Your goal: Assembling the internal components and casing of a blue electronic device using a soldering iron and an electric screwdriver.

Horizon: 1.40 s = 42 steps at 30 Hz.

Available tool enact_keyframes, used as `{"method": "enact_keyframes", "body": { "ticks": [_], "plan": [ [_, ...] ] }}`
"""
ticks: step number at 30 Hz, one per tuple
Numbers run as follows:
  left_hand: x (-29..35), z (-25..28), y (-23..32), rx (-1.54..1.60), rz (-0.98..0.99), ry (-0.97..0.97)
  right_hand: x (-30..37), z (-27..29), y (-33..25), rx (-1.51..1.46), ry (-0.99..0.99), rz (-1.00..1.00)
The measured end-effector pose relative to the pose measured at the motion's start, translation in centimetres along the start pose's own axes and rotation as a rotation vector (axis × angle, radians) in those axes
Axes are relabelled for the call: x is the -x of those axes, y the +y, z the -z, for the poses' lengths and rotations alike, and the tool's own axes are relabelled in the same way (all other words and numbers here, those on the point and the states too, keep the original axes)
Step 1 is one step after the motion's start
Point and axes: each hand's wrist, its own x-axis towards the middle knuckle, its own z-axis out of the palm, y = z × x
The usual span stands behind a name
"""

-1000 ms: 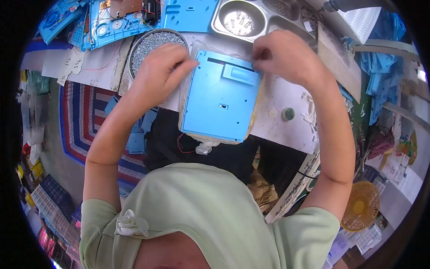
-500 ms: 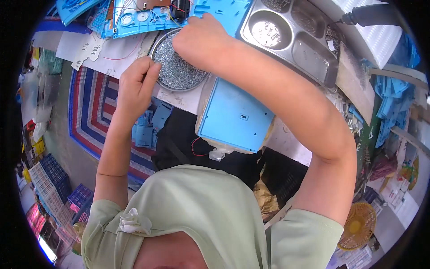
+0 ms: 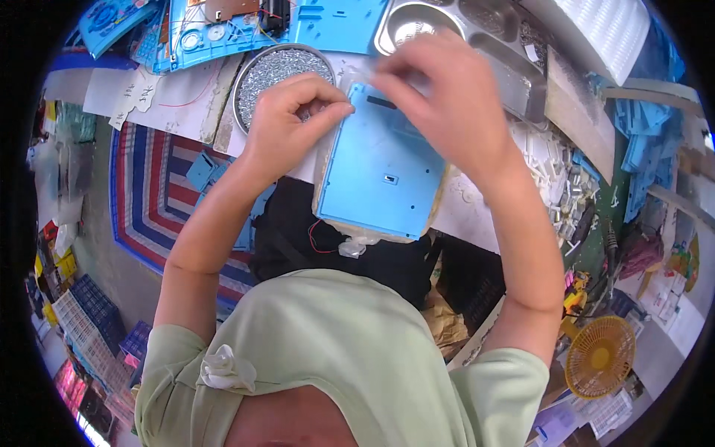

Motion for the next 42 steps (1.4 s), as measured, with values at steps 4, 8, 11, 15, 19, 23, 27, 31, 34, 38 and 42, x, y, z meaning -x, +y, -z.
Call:
{"method": "enact_keyframes", "body": {
  "ticks": [4,8,11,15,19,23,27,31,34,38,42],
  "plan": [
    [-0.6,-0.8,-0.6,-0.142,-0.217,0.029,6.6,2.5,-0.7,-0.061,0.099,-0.238],
    [-0.8,-0.3,-0.2,-0.167,-0.248,-0.003,11.6,1.5,-0.3,-0.283,0.199,-0.381],
    [-0.8,0.0,0.6,-0.139,-0.155,-0.050,13.3,0.3,-0.1,-0.470,0.273,-0.437],
    [-0.7,0.3,0.9,-0.083,0.022,-0.107,14.0,-0.1,0.4,-0.498,0.263,-0.463],
    [-0.7,0.5,1.0,-0.046,0.104,-0.127,13.1,0.2,0.1,-0.344,0.172,-0.415],
    [-0.6,0.4,0.8,-0.015,0.124,-0.125,11.4,1.0,-0.2,-0.147,0.017,-0.345],
    [-0.6,0.4,1.0,-0.029,0.086,-0.114,10.1,1.8,-0.4,-0.094,-0.140,-0.392],
    [-0.6,0.6,0.9,-0.088,-0.026,-0.123,8.4,2.6,-0.6,-0.053,-0.290,-0.449],
    [-1.0,0.9,1.0,-0.196,-0.156,-0.145,7.5,2.5,-0.6,-0.059,-0.368,-0.528],
    [-1.8,1.2,1.1,-0.337,-0.348,-0.184,8.6,2.4,-0.4,-0.162,-0.292,-0.580],
    [-1.4,1.7,1.4,-0.042,-0.035,-0.179,11.2,2.0,0.1,-0.303,-0.068,-0.558]
  ]
}}
